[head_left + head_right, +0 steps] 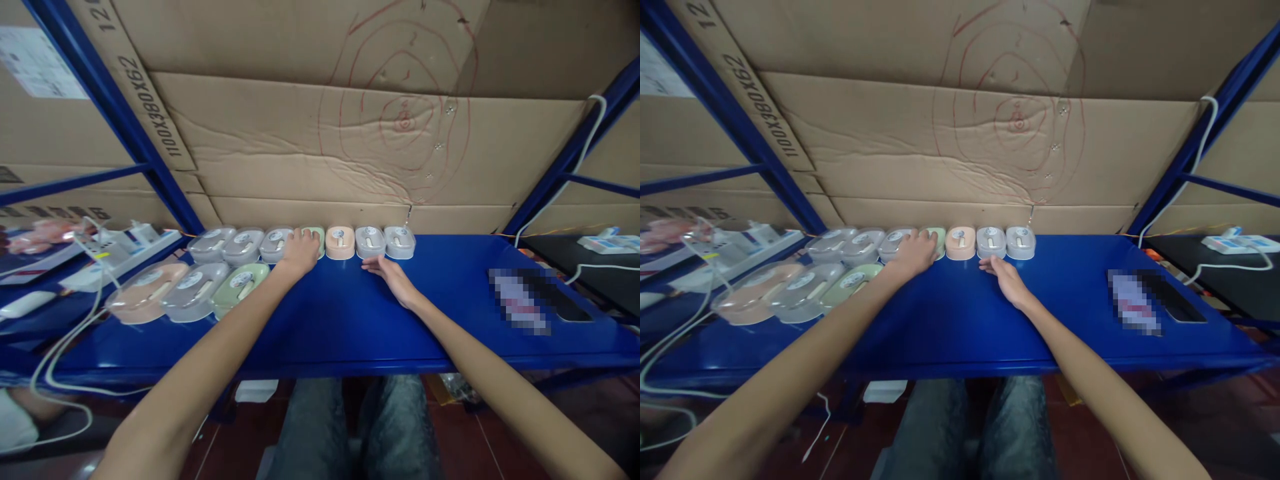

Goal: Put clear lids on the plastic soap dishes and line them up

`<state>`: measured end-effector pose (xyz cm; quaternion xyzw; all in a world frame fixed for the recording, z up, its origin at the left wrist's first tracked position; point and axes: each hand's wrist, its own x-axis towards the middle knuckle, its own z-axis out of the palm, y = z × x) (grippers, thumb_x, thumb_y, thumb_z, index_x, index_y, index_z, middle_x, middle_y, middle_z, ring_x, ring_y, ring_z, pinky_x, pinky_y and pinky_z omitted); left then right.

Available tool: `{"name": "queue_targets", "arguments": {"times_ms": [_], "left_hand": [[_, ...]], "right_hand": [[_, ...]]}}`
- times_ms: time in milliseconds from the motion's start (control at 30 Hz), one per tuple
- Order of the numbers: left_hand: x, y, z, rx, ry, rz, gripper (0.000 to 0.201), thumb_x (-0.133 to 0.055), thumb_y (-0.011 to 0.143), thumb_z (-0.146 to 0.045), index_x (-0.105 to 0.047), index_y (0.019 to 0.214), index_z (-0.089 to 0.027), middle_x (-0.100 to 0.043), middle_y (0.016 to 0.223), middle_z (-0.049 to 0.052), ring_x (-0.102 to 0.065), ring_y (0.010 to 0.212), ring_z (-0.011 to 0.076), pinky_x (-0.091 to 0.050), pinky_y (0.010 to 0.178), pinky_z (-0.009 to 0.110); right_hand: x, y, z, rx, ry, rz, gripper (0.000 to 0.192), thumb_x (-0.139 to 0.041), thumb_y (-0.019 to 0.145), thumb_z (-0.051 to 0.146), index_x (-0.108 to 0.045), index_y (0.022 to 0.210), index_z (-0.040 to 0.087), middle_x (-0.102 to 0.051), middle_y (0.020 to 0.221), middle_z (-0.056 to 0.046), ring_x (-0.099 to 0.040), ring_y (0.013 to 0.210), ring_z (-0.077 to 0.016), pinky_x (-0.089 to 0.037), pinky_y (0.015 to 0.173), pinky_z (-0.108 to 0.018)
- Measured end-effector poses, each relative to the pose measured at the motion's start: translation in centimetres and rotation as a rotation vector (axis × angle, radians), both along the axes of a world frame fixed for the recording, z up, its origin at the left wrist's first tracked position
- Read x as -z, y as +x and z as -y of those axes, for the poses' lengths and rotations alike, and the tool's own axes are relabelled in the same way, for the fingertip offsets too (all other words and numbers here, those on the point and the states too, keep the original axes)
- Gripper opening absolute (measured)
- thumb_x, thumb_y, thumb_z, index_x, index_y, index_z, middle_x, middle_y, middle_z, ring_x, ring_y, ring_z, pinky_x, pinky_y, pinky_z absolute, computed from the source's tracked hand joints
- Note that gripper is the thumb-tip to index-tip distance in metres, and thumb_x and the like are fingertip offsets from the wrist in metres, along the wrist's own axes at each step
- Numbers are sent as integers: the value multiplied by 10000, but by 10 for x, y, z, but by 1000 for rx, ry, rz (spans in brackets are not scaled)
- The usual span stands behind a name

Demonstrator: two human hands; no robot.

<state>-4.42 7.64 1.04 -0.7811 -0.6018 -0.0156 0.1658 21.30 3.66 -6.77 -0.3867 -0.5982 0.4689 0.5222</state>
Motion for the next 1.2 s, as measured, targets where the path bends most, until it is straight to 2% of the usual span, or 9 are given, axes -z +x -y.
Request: {"name": "queue_targets", "arguments": {"times_ms": [133, 333, 500, 667, 833, 900, 1000, 1100, 1200], "left_hand": [[1, 2, -1, 18, 5, 27, 432, -537, 998, -209, -555, 1421, -121, -632, 1397, 266, -545, 1304, 433, -436, 1025, 535], [7, 19, 8, 157, 13, 55, 701, -708, 916, -294, -455, 1544, -114, -533, 1542, 246, -431, 1440, 451, -290, 1204, 559], [9, 39, 7, 246, 31, 90, 492, -549, 1002, -224, -540, 1461, -47, -610, 1419, 258, -473, 1405, 392, -299, 1209, 479], [13, 62, 6, 288, 41, 127, 494, -482, 997, -131, -531, 1472, -6, -629, 1366, 274, -538, 1325, 379, -350, 1159, 463], [22, 91, 6, 296, 31, 191, 586, -532, 993, -158, -440, 1553, -9, -565, 1448, 306, -544, 1327, 411, -394, 1131, 506], [26, 99, 7, 296, 14, 211, 646, -562, 1004, -215, -386, 1599, -34, -508, 1527, 309, -550, 1333, 422, -428, 1106, 512], [31, 104, 10, 314, -17, 229, 751, -577, 1033, -335, -269, 1668, -78, -375, 1659, 303, -551, 1360, 432, -465, 1079, 516], [37, 99, 13, 350, -44, 261, 793, -541, 1060, -396, -164, 1705, -131, -232, 1742, 292, -543, 1395, 440, -456, 1095, 535], [42, 89, 17, 401, -82, 298, 810, -540, 1060, -440, -142, 1713, -174, -181, 1767, 274, -502, 1450, 462, -423, 1132, 556]], "right_hand": [[0, 0, 0, 3, -2, 4, 702, -588, 886, 854, -783, 1059, 202, -792, 1164, -127, -734, 1151, -281, -511, 1165, -519], [0, -1, -2, 14, 7, 24, 716, -567, 889, 864, -780, 1071, 205, -792, 1164, -134, -739, 1150, -287, -517, 1151, -522], [-1, -2, 0, 22, 27, 7, 698, -573, 887, 860, -771, 1037, 208, -795, 1116, -128, -751, 1091, -292, -554, 1088, -508], [-14, 7, 6, 247, 335, 302, 537, -458, 1040, 682, -752, 969, 238, -759, 999, -90, -714, 928, -271, -572, 958, -479], [-26, 37, 0, 613, 585, 634, 310, -517, 1012, 432, -728, 1074, 213, -692, 1113, -132, -629, 1129, -322, -488, 1072, -527], [-26, 54, -6, 821, 545, 762, 359, -552, 960, 398, -701, 1207, 186, -639, 1280, -175, -559, 1251, -364, -441, 1116, -572], [-23, 78, -13, 1029, 339, 947, 584, -595, 912, 420, -584, 1434, 157, -476, 1545, -240, -455, 1372, -440, -410, 1111, -628], [-19, 92, -16, 1022, 130, 1069, 671, -587, 924, 454, -502, 1527, 173, -367, 1659, -247, -391, 1447, -476, -380, 1134, -650], [-18, 96, -17, 922, 25, 1110, 687, -599, 922, 475, -488, 1537, 190, -346, 1679, -239, -441, 1426, -473, -397, 1130, -633]]}}
